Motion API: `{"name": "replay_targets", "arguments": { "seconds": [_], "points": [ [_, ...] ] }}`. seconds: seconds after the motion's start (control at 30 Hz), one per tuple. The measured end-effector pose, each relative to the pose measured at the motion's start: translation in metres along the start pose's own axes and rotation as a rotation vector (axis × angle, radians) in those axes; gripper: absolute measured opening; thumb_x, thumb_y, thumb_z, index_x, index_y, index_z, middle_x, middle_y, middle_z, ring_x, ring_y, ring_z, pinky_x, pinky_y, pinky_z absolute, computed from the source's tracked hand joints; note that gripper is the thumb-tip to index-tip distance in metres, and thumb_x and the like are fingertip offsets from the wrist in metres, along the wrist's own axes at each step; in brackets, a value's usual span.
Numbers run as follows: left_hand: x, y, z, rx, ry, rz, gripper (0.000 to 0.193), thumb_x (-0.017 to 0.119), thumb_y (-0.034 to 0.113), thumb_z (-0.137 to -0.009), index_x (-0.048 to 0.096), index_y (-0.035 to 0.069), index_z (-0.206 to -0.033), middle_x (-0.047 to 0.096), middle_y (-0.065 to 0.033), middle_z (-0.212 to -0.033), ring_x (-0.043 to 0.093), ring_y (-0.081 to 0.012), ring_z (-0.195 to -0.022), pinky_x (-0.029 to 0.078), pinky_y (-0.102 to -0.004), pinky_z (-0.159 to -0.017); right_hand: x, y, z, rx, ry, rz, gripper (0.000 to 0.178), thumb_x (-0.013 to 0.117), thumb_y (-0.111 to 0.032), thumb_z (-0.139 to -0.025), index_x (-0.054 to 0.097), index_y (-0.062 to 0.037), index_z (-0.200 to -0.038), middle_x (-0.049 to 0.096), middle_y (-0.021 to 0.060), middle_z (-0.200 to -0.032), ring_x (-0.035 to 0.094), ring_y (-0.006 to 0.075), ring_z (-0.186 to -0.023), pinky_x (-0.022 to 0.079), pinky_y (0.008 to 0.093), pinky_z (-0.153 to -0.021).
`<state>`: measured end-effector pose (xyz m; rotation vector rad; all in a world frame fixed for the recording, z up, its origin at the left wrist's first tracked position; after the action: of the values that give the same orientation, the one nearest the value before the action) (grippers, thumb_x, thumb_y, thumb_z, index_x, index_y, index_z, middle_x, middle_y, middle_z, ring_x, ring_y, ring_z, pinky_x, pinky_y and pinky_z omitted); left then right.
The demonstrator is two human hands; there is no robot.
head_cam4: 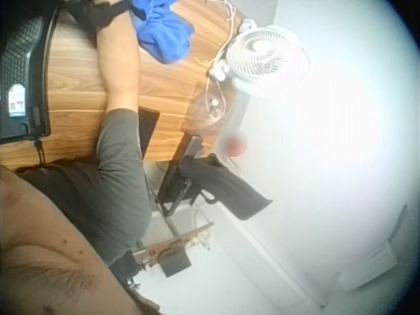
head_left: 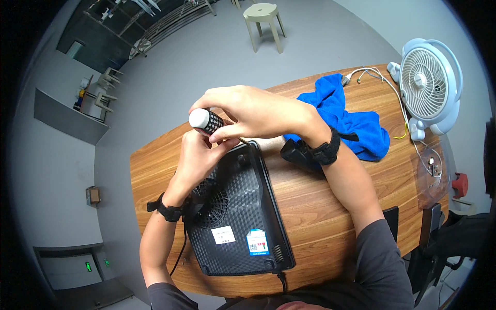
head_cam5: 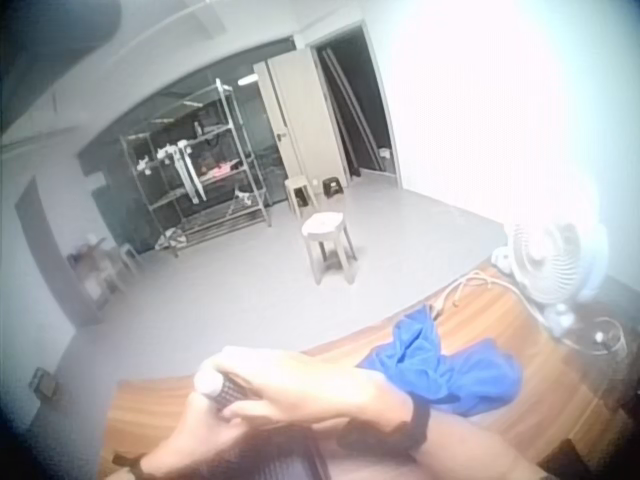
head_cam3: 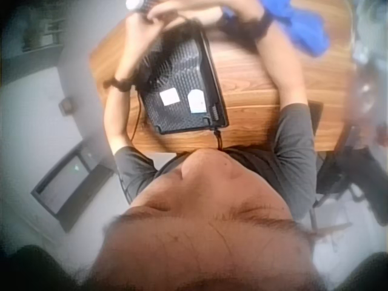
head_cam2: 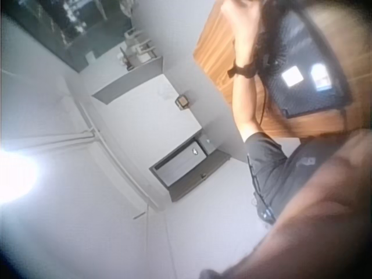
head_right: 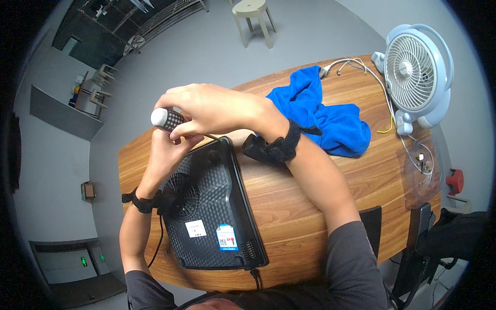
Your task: The person uses a screwdriver to remove screws from the bottom of a black electronic device, then lifts off the cover to reveal the internal components. They continue to unscrew and remove internal parts, including a copper-colored circular component.
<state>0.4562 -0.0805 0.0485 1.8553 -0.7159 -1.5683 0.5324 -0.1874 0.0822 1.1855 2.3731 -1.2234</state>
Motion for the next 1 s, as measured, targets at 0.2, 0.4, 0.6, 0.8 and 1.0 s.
{"name": "replay_targets", "arguments": {
  "seconds": [0.2, 0.4, 0.6, 0.8, 1.0],
  "points": [
    [0.007, -0.015, 0.001, -0.110, -0.219, -0.227, 0.031, 0.078, 0.008, -0.083, 0.071, 0.001, -0.112, 0.075, -0.0089, -0.092, 0.067, -0.0156, -0.073, 0.052, -0.0300, -0.066, -0.019, -0.004, -0.001, -0.050, 0.128, -0.028, 0.045, 0.083, -0.022, -0.085, 0.064, -0.0039, -0.121, 0.066, 0.0060, -0.095, 0.058, 0.0138, -0.071, 0.050, 0.0286, -0.064],
    [0.016, -0.015, 0.005, -0.013, -0.237, -0.206, 0.027, 0.074, 0.007, -0.086, 0.072, 0.000, -0.112, 0.076, -0.0122, -0.100, 0.074, -0.0239, -0.082, 0.056, -0.0347, -0.071, -0.035, -0.015, -0.001, 0.075, 0.184, -0.093, 0.042, 0.083, -0.024, -0.083, 0.067, -0.0012, -0.114, 0.071, 0.0140, -0.102, 0.068, 0.0280, -0.094, 0.054, 0.0365, -0.083],
    [0.014, -0.016, 0.013, 0.036, -0.193, -0.163, 0.016, 0.075, 0.007, -0.085, 0.074, 0.000, -0.099, 0.074, -0.0110, -0.087, 0.064, -0.0175, -0.069, 0.053, -0.0327, -0.065, -0.037, -0.015, -0.002, 0.091, 0.218, -0.082, 0.039, 0.083, -0.024, -0.084, 0.067, -0.0038, -0.114, 0.069, 0.0091, -0.096, 0.060, 0.0173, -0.072, 0.050, 0.0314, -0.066],
    [-0.006, -0.017, 0.032, 0.031, -0.162, -0.146, 0.015, 0.074, 0.007, -0.088, 0.070, -0.001, -0.101, 0.075, -0.0094, -0.089, 0.072, -0.0173, -0.080, 0.058, -0.0336, -0.075, -0.033, -0.016, -0.002, 0.131, 0.201, -0.192, 0.034, 0.079, -0.017, -0.089, 0.065, -0.0040, -0.116, 0.069, 0.0027, -0.094, 0.060, 0.0074, -0.071, 0.049, 0.0245, -0.063],
    [-0.090, -0.067, 0.104, -0.258, -0.101, -0.332, 0.011, 0.076, 0.008, -0.088, 0.071, 0.000, -0.094, 0.075, -0.0081, -0.084, 0.072, -0.0162, -0.081, 0.057, -0.0309, -0.076, -0.026, -0.013, 0.002, 0.155, 0.189, -0.281, 0.037, 0.074, -0.015, -0.095, 0.057, -0.0004, -0.125, 0.070, 0.0057, -0.099, 0.070, 0.0111, -0.088, 0.057, 0.0257, -0.077]
  ]
}}
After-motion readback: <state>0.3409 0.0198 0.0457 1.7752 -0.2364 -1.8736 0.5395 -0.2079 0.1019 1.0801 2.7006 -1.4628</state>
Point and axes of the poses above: each hand's wrist, its own z-axis away from the middle knuckle, its own x-axis out of the palm, y = z × x, the point moved 7 cm from there along -z, towards the middle knuckle
